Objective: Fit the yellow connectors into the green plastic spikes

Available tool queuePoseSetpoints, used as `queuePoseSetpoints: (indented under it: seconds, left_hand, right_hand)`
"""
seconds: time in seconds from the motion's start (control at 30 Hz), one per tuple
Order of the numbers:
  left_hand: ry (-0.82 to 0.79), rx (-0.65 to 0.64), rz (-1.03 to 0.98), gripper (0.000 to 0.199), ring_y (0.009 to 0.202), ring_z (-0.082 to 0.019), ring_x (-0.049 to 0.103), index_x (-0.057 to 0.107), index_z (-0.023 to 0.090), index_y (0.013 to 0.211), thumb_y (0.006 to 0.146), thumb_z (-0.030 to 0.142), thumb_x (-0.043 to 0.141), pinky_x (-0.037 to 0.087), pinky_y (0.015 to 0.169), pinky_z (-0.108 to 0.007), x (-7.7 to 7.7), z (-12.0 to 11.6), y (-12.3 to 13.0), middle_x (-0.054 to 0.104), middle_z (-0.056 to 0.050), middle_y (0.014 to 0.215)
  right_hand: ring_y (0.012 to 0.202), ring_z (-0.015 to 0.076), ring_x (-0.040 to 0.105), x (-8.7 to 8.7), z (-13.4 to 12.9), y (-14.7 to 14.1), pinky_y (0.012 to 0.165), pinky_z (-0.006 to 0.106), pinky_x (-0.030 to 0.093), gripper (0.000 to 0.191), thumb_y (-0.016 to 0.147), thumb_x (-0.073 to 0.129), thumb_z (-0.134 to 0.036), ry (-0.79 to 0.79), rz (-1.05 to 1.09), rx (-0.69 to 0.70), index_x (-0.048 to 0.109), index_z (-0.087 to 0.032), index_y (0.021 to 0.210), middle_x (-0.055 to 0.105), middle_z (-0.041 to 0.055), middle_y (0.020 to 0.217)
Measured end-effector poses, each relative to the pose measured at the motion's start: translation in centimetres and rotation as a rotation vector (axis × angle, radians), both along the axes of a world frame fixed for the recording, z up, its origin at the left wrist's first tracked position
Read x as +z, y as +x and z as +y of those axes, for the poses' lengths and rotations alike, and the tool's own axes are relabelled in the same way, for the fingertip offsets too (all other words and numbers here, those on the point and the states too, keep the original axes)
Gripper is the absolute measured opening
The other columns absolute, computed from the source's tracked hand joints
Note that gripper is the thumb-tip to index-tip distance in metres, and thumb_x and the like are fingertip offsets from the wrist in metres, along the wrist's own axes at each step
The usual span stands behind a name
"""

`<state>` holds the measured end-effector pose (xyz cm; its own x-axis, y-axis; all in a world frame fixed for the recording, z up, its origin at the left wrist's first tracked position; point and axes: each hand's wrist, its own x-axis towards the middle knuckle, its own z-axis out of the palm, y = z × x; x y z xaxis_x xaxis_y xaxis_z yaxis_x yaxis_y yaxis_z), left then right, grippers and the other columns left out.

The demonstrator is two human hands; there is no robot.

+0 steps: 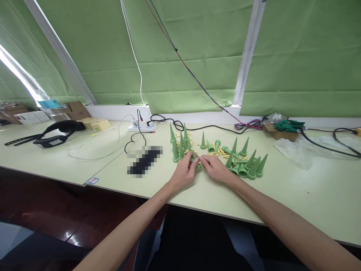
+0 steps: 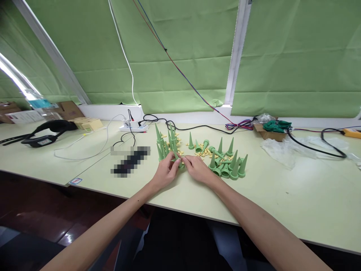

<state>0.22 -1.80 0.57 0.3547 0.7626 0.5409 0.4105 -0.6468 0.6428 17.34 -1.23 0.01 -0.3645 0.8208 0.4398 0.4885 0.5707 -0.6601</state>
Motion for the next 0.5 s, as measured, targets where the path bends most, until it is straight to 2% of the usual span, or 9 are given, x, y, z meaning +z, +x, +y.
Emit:
queuePoseSetpoints:
  seconds: [0.2,0.5]
  left_hand:
    - [-0.095,0.002,-0.054,0.019,0.049,-0.009,0.041,0.048,0.020,0.101,0.097,0.037,0.040,0.029,0.049,-0.022,0.03,0.01,-0.06,0.047,0.005,0.064]
    - [-0.113,0.040,-0.040,0.022,0.053,-0.011,0.047,0.048,0.019,0.100,0.098,0.039,0.038,0.038,0.057,-0.025,0.29,0.10,0.02,0.052,0.003,0.064]
  right_hand:
    - [0.055,0.0112,0.035,0.21,-0.29,0.22,0.057,0.026,0.027,0.035,0.101,0.035,-0.035,0.046,-0.036,0.037,0.037,-0.020,0.069,0.041,-0.0044,0.060]
    - [0.054,0.0117,0.038,0.32,-0.28,0.00,0.056,0.026,0.026,0.032,0.100,0.037,-0.034,0.042,-0.093,-0.003,0.038,-0.021,0.070,0.044,-0.0043,0.059]
